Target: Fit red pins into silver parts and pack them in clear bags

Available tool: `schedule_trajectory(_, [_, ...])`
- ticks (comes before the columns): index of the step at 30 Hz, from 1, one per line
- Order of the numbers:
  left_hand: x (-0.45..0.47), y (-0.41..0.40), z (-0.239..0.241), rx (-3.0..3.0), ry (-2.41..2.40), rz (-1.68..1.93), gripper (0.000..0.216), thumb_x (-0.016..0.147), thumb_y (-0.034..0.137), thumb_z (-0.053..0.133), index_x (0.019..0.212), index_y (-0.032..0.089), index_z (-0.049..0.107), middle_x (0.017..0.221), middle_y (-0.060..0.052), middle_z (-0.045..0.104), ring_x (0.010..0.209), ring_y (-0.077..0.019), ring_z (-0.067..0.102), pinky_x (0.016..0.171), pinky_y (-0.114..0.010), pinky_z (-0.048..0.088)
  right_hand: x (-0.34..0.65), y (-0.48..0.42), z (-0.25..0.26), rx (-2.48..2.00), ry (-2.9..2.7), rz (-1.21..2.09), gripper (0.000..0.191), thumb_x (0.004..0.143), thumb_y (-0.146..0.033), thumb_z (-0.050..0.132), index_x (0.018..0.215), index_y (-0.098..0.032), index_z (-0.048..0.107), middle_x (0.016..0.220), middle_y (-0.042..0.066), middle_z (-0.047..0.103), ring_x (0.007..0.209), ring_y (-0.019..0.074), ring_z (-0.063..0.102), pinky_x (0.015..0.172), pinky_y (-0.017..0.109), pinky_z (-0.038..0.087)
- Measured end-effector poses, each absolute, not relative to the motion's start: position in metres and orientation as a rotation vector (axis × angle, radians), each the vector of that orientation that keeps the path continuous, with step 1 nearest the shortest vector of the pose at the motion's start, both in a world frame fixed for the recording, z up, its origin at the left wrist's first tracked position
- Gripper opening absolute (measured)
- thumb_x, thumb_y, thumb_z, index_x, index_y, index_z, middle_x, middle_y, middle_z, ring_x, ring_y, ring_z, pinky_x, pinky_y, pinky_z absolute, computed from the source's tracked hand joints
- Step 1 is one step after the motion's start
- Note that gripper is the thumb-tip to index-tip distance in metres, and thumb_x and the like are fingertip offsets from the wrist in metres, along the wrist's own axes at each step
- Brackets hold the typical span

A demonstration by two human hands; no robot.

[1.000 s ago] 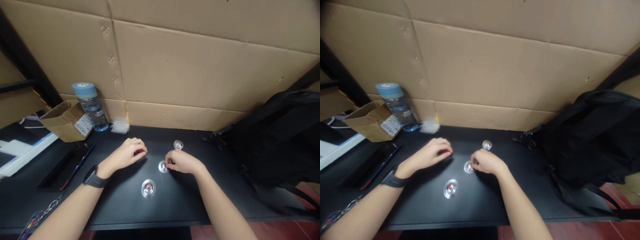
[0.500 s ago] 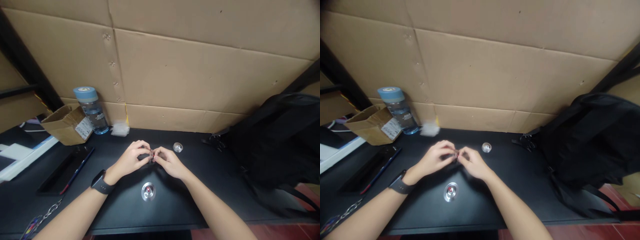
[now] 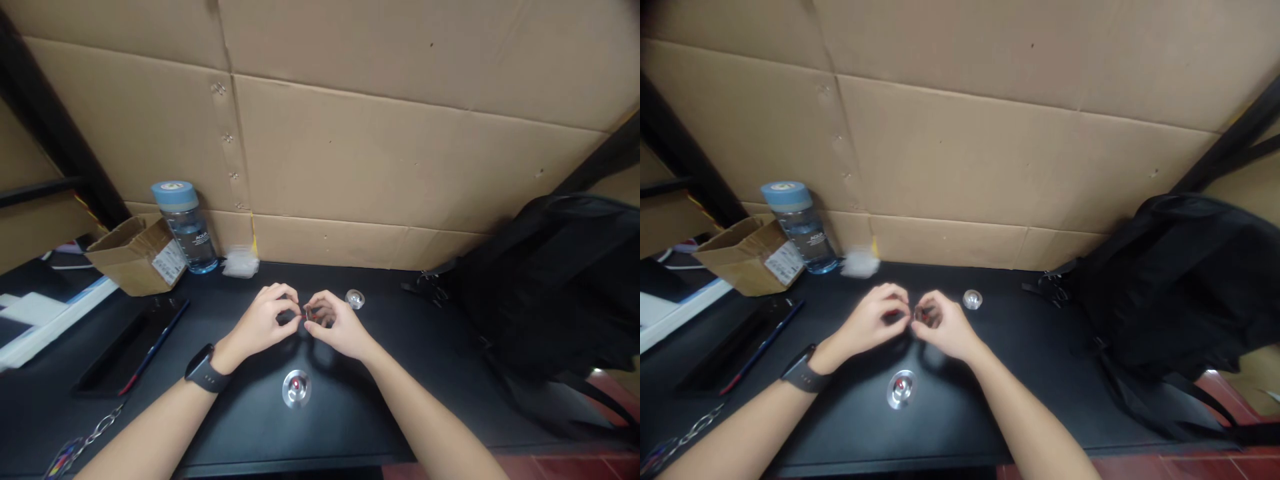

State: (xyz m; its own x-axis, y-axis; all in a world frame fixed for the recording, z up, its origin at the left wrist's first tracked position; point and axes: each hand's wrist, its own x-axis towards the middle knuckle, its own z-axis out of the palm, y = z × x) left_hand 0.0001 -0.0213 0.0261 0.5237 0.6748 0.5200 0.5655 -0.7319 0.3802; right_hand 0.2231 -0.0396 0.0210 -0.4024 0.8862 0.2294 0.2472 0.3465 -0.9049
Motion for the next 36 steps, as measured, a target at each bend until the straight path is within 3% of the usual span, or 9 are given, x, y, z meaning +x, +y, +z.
schedule_trajectory(6, [-0.040, 0.003, 0.025, 2.570, 1.442, 1.010, 0.015, 0.091, 0.034, 0.063, 0.086, 0.024, 0.074, 0.110, -0.005, 0.067, 0.104, -0.0248, 0.059, 0.091, -0.040, 0.043, 0.281, -0.008, 0.031, -1.276, -1.935, 0.451, 0.039, 0.078, -0.026, 0.075, 0.115, -0.022, 0.065, 0.103, 0.005, 0.072, 0.083, 0.0175, 0.069, 0.078, 0.031, 0.055])
schedule_trajectory(9, [-0.058, 0.014, 0.018, 2.525, 1.583, 0.936, 0.020, 0.091, 0.040, 0.063, 0.087, 0.025, 0.076, 0.110, -0.005, 0.068, 0.105, -0.0263, 0.060, 0.092, -0.040, 0.043, 0.314, 0.007, 0.028, -1.408, -1.934, 0.340, 0.032, 0.078, -0.027, 0.076, 0.109, -0.021, 0.071, 0.108, 0.007, 0.073, 0.090, 0.0199, 0.069, 0.079, 0.031, 0.054])
schedule_trajectory(16, [-0.057, 0.017, 0.012, 2.508, 1.488, 0.783, 0.022, 0.092, 0.040, 0.061, 0.087, 0.024, 0.076, 0.107, -0.005, 0.069, 0.103, -0.0237, 0.061, 0.094, -0.037, 0.045, 0.331, 0.015, 0.017, -1.531, -2.071, 0.521, 0.023, 0.078, -0.026, 0.078, 0.101, -0.022, 0.077, 0.097, 0.004, 0.078, 0.086, 0.0196, 0.071, 0.082, 0.031, 0.052])
schedule_trajectory(28, [-0.057, 0.019, 0.007, 2.541, 1.462, 0.746, 0.028, 0.098, 0.038, 0.051, 0.098, 0.024, 0.075, 0.108, -0.006, 0.071, 0.102, -0.0236, 0.062, 0.096, -0.040, 0.046, 0.329, 0.017, 0.010, -1.481, -2.131, 0.469, 0.020, 0.079, -0.025, 0.076, 0.099, -0.021, 0.077, 0.096, 0.004, 0.074, 0.082, 0.0177, 0.067, 0.081, 0.031, 0.051])
schedule_trajectory(33, [-0.052, 0.013, 0.016, 2.506, 1.385, 0.816, 0.022, 0.097, 0.034, 0.055, 0.102, 0.024, 0.074, 0.111, -0.006, 0.069, 0.106, -0.0234, 0.061, 0.098, -0.040, 0.046, 0.327, 0.017, 0.010, -1.495, -2.150, 0.429, 0.023, 0.076, -0.021, 0.077, 0.099, -0.021, 0.076, 0.096, 0.004, 0.073, 0.082, 0.0172, 0.067, 0.081, 0.030, 0.051])
schedule_trajectory(36, [-0.041, -0.002, 0.030, 2.504, 1.062, 0.724, 0.015, 0.092, 0.031, 0.064, 0.101, 0.026, 0.075, 0.114, -0.004, 0.068, 0.106, -0.0212, 0.062, 0.098, -0.035, 0.046, 0.327, 0.017, 0.010, -1.506, -2.148, 0.431, 0.024, 0.077, -0.021, 0.077, 0.101, -0.021, 0.075, 0.095, 0.004, 0.074, 0.083, 0.0176, 0.068, 0.081, 0.030, 0.051])
